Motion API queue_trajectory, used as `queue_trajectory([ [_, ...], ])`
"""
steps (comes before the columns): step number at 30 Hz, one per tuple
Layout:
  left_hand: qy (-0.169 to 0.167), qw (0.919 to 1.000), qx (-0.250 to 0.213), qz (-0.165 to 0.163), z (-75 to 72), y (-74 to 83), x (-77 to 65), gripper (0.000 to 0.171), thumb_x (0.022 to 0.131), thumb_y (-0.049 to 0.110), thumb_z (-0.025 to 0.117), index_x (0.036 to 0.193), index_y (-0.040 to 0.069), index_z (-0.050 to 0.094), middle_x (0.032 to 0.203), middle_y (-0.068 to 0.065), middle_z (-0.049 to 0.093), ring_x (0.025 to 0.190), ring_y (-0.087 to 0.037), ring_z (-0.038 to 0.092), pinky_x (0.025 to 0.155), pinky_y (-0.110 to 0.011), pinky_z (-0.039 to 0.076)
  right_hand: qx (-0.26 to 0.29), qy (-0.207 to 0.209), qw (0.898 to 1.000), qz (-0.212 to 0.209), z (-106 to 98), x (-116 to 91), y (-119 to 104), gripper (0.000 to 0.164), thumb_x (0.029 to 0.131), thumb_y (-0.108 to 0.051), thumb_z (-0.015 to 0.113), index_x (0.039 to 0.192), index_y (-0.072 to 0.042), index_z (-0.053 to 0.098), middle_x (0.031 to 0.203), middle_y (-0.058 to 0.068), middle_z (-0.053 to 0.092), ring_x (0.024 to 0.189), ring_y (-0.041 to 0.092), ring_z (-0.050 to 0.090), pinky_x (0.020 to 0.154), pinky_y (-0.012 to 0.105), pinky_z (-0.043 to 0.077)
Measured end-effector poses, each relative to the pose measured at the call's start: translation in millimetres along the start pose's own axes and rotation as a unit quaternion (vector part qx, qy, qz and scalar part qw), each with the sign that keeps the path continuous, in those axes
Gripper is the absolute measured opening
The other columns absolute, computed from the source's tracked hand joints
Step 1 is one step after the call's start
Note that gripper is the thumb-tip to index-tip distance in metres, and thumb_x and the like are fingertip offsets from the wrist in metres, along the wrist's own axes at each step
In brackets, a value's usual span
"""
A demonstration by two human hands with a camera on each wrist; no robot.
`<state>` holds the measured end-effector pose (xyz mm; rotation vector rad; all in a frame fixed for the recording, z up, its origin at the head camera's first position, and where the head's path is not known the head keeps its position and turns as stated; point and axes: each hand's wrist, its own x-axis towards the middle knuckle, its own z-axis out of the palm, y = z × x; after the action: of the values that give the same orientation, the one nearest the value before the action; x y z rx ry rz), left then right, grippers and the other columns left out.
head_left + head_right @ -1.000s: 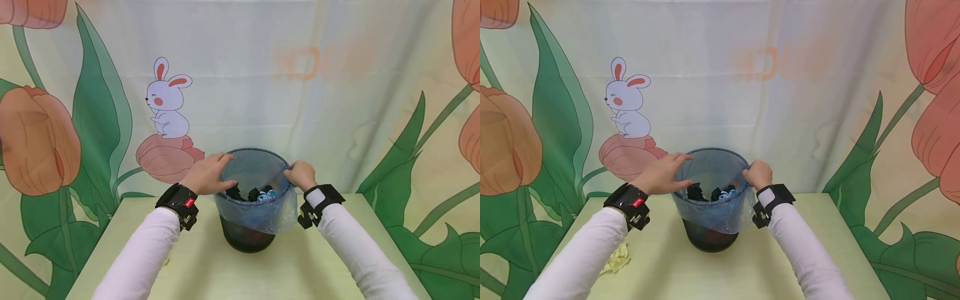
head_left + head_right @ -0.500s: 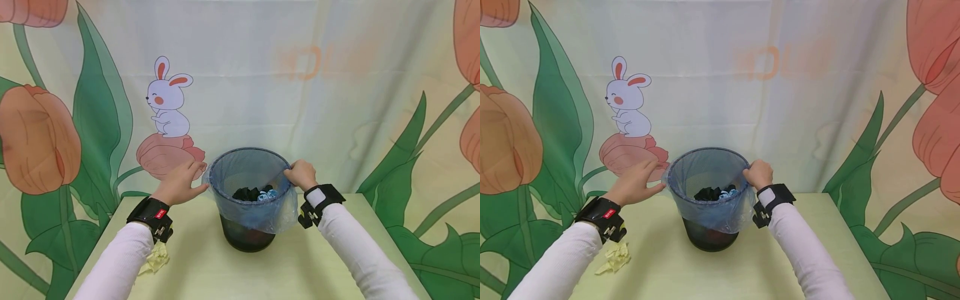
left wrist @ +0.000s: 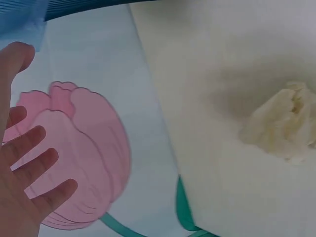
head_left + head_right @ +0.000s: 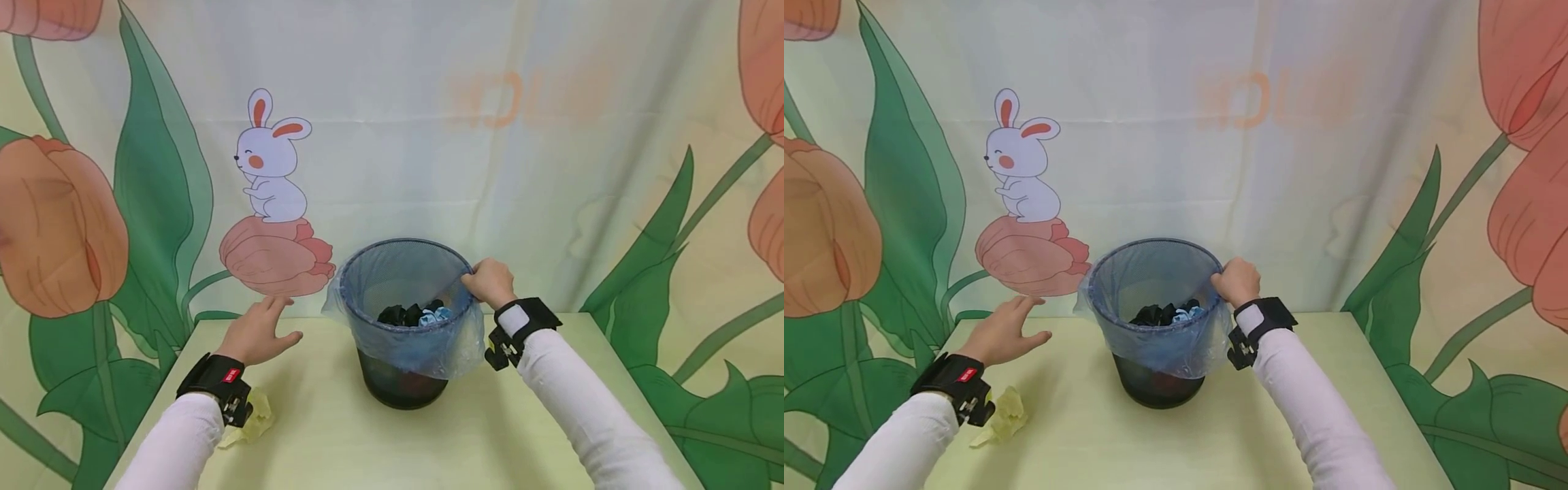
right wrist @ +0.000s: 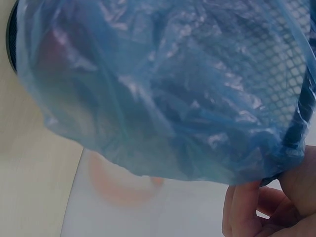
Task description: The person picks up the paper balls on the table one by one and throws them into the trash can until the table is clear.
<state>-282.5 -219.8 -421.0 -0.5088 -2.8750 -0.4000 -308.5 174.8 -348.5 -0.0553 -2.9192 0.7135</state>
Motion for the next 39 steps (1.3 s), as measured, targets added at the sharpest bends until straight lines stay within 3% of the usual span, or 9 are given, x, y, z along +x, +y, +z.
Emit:
queue_trajectory([
  [8,-0.038,0.9980,-0.012,-0.050,23.1,-26.0,-24.4,0.074,0.077,0.043,0.068,0.132,0.001,0.043,0.130,-0.025,0.045,0.117,-0.043,0.044,0.089,-0.060,0.042,0.000,-0.002,1.000,-0.003,1,2,-2,0.042,0.079,-0.009,0.052,0.043,-0.017,0.033,0.040,-0.004,0.037,0.036,0.011,0.043,0.037,0.018,0.019],
  [16,-0.078,0.9925,-0.022,-0.092,42.6,-44.3,-42.8,0.081,0.075,0.049,0.069,0.135,0.002,0.040,0.133,-0.029,0.040,0.117,-0.048,0.041,0.087,-0.063,0.042,0.006,-0.001,1.000,0.002,0,1,-2,0.041,0.078,-0.009,0.052,0.043,-0.016,0.033,0.040,-0.004,0.037,0.037,0.011,0.045,0.037,0.018,0.020],
  [26,-0.121,0.9819,-0.060,-0.132,78.0,-55.1,-70.5,0.090,0.070,0.051,0.072,0.136,0.001,0.037,0.132,-0.032,0.036,0.114,-0.053,0.042,0.082,-0.065,0.043,0.005,-0.002,1.000,0.001,0,1,-1,0.042,0.079,-0.008,0.051,0.043,-0.016,0.032,0.040,-0.004,0.034,0.037,0.011,0.044,0.037,0.018,0.018],
  [39,-0.177,0.9612,-0.055,-0.205,123.7,-61.2,-99.0,0.088,0.066,0.046,0.076,0.135,0.004,0.040,0.125,-0.030,0.042,0.103,-0.051,0.049,0.073,-0.063,0.046,0.004,0.004,1.000,0.005,1,0,1,0.041,0.079,-0.009,0.052,0.043,-0.016,0.033,0.040,-0.004,0.035,0.037,0.011,0.044,0.037,0.018,0.020],
])
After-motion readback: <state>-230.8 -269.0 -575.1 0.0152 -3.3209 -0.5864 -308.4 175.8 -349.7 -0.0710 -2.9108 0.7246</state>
